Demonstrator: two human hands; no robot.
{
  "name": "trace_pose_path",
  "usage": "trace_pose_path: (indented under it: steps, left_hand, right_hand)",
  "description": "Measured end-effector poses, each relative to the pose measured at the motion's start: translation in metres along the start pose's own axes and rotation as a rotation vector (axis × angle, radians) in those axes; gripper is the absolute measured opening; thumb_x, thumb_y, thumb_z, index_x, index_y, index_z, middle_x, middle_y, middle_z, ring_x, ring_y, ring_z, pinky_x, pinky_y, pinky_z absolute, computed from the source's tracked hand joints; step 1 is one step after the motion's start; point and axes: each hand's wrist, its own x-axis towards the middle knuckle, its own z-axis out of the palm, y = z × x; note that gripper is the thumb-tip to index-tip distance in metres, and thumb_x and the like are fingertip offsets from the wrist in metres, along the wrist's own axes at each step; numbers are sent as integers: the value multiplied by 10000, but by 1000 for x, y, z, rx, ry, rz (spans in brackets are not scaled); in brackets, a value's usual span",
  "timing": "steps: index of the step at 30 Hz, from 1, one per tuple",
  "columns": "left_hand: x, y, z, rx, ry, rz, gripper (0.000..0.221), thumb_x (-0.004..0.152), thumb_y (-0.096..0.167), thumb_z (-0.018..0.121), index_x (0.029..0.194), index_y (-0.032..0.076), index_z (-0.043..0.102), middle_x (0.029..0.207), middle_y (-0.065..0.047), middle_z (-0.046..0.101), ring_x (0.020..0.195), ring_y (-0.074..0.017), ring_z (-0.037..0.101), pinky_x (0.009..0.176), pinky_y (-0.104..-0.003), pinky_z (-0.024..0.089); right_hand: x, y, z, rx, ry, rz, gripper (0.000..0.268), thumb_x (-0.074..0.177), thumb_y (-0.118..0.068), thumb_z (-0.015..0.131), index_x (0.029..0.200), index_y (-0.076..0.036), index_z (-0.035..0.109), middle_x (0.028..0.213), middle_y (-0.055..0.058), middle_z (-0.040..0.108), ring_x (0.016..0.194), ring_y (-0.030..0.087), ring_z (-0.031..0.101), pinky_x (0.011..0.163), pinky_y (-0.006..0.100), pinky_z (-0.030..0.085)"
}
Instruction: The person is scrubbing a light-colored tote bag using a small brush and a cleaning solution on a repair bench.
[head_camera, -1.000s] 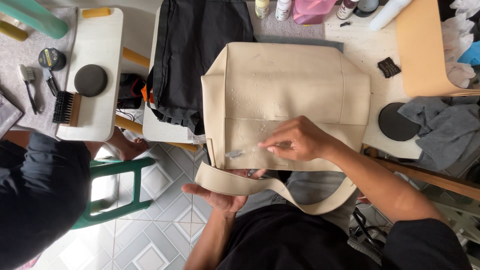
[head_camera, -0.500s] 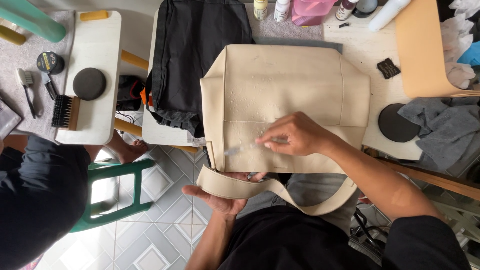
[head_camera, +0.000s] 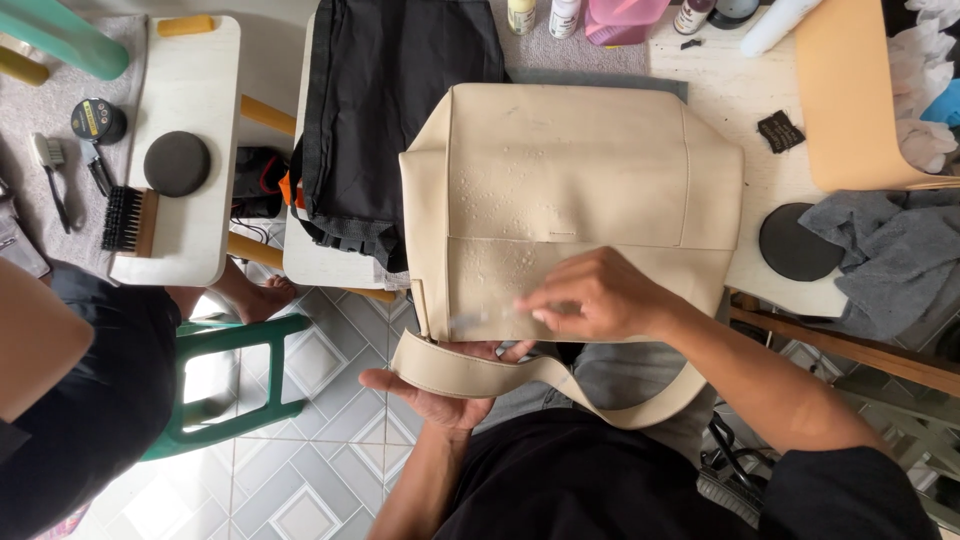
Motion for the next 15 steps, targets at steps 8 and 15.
trace_pose_path:
  steps: [8, 15]
  left_hand:
    - [-8, -2, -11, 4, 17, 4, 1262, 520, 1010, 460, 1585, 374, 230, 1648, -58, 302, 1432, -450, 383, 1153, -687, 333]
    - [2, -1, 15, 19, 7, 11, 1259, 533, 992, 484, 1587, 349, 242, 1634, -75, 328, 1420, -433, 406, 1147, -652, 374]
  right_hand:
    - [-5, 0, -9, -82, 74, 53, 176, 921, -143, 671, 1036, -198, 793, 583, 1, 662, 502, 181, 622, 500, 300, 521]
    - [-29, -11, 7, 32, 168, 1, 191, 924, -172, 664, 1051, -177, 807, 528, 0, 586, 447, 160, 536, 462, 292, 482]
